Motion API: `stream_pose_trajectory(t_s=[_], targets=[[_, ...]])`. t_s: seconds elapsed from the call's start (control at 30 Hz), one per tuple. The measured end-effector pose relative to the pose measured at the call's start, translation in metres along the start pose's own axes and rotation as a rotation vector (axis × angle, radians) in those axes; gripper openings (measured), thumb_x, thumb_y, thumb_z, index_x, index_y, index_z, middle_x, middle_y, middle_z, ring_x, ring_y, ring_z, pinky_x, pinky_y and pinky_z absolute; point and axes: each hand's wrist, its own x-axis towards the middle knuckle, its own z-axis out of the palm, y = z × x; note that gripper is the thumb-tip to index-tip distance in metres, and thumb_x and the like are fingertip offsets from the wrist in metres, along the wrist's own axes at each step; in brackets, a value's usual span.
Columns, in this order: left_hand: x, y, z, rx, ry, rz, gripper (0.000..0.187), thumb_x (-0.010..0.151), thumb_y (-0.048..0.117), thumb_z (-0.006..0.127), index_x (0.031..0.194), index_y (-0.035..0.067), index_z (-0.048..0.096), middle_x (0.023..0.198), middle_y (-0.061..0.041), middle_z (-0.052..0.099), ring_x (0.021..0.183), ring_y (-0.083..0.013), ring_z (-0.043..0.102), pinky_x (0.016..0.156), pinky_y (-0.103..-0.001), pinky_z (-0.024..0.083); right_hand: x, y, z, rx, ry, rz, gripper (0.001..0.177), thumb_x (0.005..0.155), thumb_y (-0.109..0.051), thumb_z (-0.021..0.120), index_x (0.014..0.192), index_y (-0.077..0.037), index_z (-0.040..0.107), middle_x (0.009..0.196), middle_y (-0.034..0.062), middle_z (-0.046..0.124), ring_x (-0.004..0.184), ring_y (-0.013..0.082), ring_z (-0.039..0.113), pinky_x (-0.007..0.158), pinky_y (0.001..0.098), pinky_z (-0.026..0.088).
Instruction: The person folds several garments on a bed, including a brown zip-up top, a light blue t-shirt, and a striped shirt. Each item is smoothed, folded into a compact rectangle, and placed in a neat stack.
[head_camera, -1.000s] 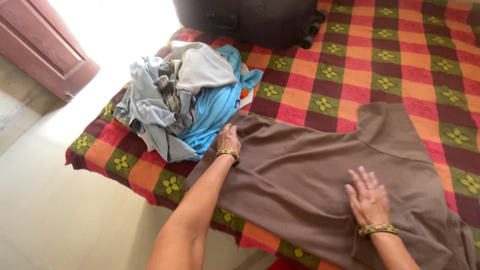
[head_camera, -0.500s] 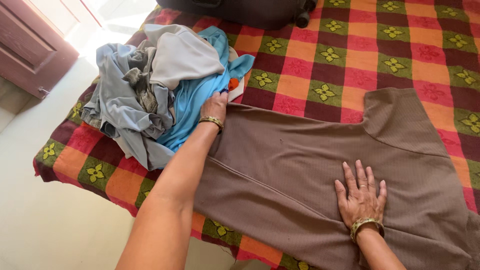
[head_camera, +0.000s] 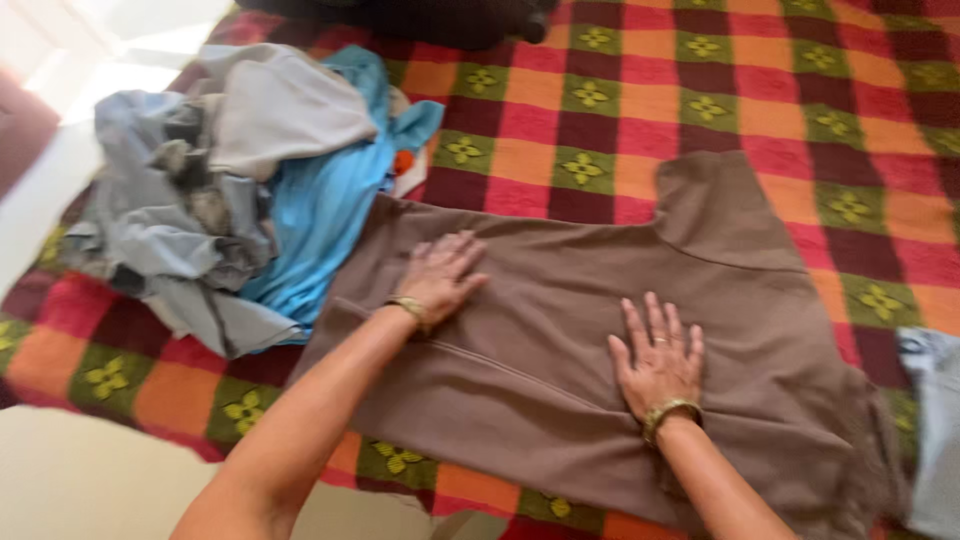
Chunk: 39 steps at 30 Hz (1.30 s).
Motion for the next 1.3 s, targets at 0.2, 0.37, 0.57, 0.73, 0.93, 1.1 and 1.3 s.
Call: stream_pose_trajectory(t_s=[0.2,0.37,0.57,0.73,0.93,1.1,1.3], targets=[[0.007,-0.064,-0.017,-0.19,-0.104,-0.406,0.078,0.097,0.062,0.034,0.162,0.022,0.022,0.171,-0.001,0.012,0.155,-0.0256,0.018,0.121,-0.054,0.021,0.023,0.1,-0.005,-0.214,-0.194,-0.056,0.069,0.098,-0.067,0.026,0.159,-0.036,0.022,0.168,0.0002,0.017,0.153,0.0221,0.016,0.119,0.0572,0.006],[0.015,-0.077,-0.01,-0.146,-0.136,-0.4,0.072,0.099,0.057,0.036,0.161,0.023,0.023,0.17,-0.003,0.018,0.149,-0.0316,0.032,0.119,-0.05,0.028,0.054,0.193,-0.022,-0.278,-0.271,0.318,0.069,0.098,-0.064,0.026,0.159,-0.033,0.023,0.168,-0.0004,0.015,0.154,0.0235,0.012,0.119,0.0617,0.005],[0.047,-0.088,-0.03,0.036,-0.166,-0.363,0.073,0.097,0.025,0.053,0.164,0.03,0.025,0.158,-0.012,0.042,0.135,-0.0377,0.053,0.113,-0.048,0.042,0.108,0.209,0.007,-0.138,0.117,0.189,0.039,0.11,-0.041,0.047,0.143,-0.022,0.053,0.165,0.0056,0.044,0.151,0.0303,0.042,0.123,0.056,0.032],[0.07,-0.057,-0.045,0.227,-0.214,-0.365,0.07,0.094,0.018,0.054,0.155,0.046,0.032,0.146,-0.016,0.047,0.121,-0.0395,0.06,0.102,-0.048,0.051,0.185,0.211,0.046,0.16,0.138,0.381,0.068,0.098,-0.048,0.065,0.152,-0.013,0.045,0.149,0.0168,0.052,0.129,0.0394,0.055,0.101,0.0535,0.047],[0.076,-0.05,-0.026,0.296,-0.069,-0.4,0.046,0.103,0.013,0.041,0.143,0.034,0.05,0.131,-0.018,0.056,0.113,-0.0389,0.066,0.092,-0.049,0.056,0.203,0.213,0.047,0.07,-0.004,0.55,0.09,0.073,-0.049,0.087,0.149,-0.024,0.048,0.146,0.0157,0.053,0.128,0.0359,0.054,0.095,0.0529,0.048],[0.074,-0.047,-0.013,0.264,0.008,-0.374,0.032,0.1,0.017,0.045,0.112,0.031,0.07,0.12,-0.01,0.06,0.113,-0.0306,0.064,0.086,-0.047,0.057,0.195,0.176,0.016,-0.087,-0.01,0.463,0.047,0.078,-0.036,0.085,0.124,-0.031,0.073,0.125,0.0033,0.073,0.12,0.0297,0.066,0.098,0.0452,0.054],[0.061,-0.019,-0.035,0.536,0.347,-0.191,0.016,0.09,0.022,0.056,0.087,0.023,0.072,0.119,0.0,0.061,0.112,-0.0204,0.06,0.084,-0.039,0.051,0.175,0.17,-0.029,0.669,0.178,0.557,0.034,0.085,-0.013,0.068,0.118,-0.016,0.075,0.093,0.0091,0.075,0.082,0.0255,0.071,0.074,0.0423,0.056]])
